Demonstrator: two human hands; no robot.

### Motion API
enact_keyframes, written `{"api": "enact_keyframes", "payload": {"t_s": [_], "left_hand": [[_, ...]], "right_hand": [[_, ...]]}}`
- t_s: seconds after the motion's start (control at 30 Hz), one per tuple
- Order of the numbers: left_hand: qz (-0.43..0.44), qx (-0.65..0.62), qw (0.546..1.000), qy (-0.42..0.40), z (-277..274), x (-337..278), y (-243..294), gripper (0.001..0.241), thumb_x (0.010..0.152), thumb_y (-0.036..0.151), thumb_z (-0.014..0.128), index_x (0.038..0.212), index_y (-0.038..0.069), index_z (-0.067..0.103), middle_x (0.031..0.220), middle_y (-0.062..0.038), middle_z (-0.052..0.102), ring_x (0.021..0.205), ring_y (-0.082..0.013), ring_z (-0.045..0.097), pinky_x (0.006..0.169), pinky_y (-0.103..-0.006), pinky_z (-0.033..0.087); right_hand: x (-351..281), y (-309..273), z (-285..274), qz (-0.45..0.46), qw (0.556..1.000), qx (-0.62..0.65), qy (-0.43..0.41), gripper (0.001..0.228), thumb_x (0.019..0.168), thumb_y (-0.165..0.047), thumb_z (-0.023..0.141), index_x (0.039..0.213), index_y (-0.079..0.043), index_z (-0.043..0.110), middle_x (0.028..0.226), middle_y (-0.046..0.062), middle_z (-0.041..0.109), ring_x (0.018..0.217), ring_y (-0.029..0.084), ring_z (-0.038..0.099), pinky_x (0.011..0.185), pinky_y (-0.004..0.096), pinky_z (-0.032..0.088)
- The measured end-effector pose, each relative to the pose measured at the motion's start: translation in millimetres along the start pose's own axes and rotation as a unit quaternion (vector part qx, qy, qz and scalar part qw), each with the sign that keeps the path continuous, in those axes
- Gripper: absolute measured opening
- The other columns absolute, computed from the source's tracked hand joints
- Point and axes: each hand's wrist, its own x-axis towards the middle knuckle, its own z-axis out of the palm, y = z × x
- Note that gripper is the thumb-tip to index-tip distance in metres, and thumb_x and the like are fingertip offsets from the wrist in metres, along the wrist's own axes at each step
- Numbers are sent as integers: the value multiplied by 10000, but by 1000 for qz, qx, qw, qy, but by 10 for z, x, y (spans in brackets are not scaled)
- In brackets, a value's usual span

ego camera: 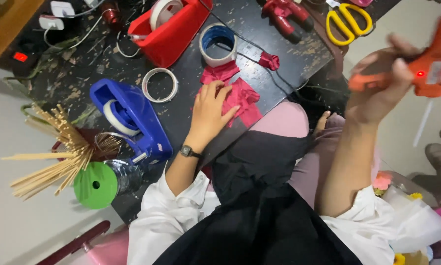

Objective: The person uses a hot glue gun to apply adhesive to small pieces of pink fabric and folds them together to create a decorative item. They repeatedly pick up fabric pieces, apply glue, and press them into shape on their lap.

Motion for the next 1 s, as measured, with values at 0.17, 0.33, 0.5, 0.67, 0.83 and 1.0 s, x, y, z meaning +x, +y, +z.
{"api": "enact_keyframes", "payload": {"t_s": [0.17, 0.33, 0.5, 0.67, 0.83, 1.0], "left_hand": [[27, -48, 998, 34, 89, 71, -115, 450, 878, 277, 740, 1258, 66, 621, 1200, -125, 551, 1109, -304, 516, 879, -444, 478], [-13, -186, 975, 120, 141, 71, -216, 469, 808, 118, 798, 1240, 163, 622, 1136, -48, 564, 984, -256, 653, 856, -419, 541], [-78, -314, 927, 191, 62, 74, -219, 330, 867, 168, 797, 1150, 149, 630, 968, -17, 558, 887, -240, 680, 785, -330, 572], [-78, -314, 921, 215, 58, 66, -270, 138, 875, 202, 784, 989, 196, 707, 810, 39, 622, 833, -161, 655, 800, -305, 535], [-31, -296, 924, 238, 11, 93, -270, 82, 956, 175, 686, 917, 178, 757, 827, 3, 635, 818, -199, 610, 849, -326, 469], [-61, -323, 910, 251, -38, 44, -255, 194, 1022, 164, 586, 1071, 183, 772, 782, -56, 579, 748, -158, 566, 796, -329, 485]], "right_hand": [[-166, 263, 202, 85, 995, -13, -45, 395, 863, -353, 604, 1098, -35, 593, 826, 89, 579, 522, 172, 525, 538, 290, 486], [-364, 955, 152, 216, 966, -132, -42, 308, 875, -329, 688, 1054, -104, 577, 658, 87, 639, 489, 178, 641, 415, 274, 514], [-326, 590, 791, 139, 968, -163, -134, 237, 901, -192, 758, 990, -20, 622, 702, 138, 656, 575, 213, 669, 512, 316, 558], [-340, 850, 756, 159, 974, -125, -101, 258, 897, -265, 728, 963, -36, 630, 721, 114, 663, 595, 183, 658, 522, 309, 547], [-287, 739, 668, 112, 982, -104, -107, 274, 904, -235, 721, 1012, -4, 622, 739, 169, 648, 618, 224, 666, 571, 339, 554], [-279, 700, 524, 165, 986, 5, -25, 316, 901, -220, 719, 1094, -46, 539, 858, 229, 661, 670, 334, 694, 579, 394, 572]]}}
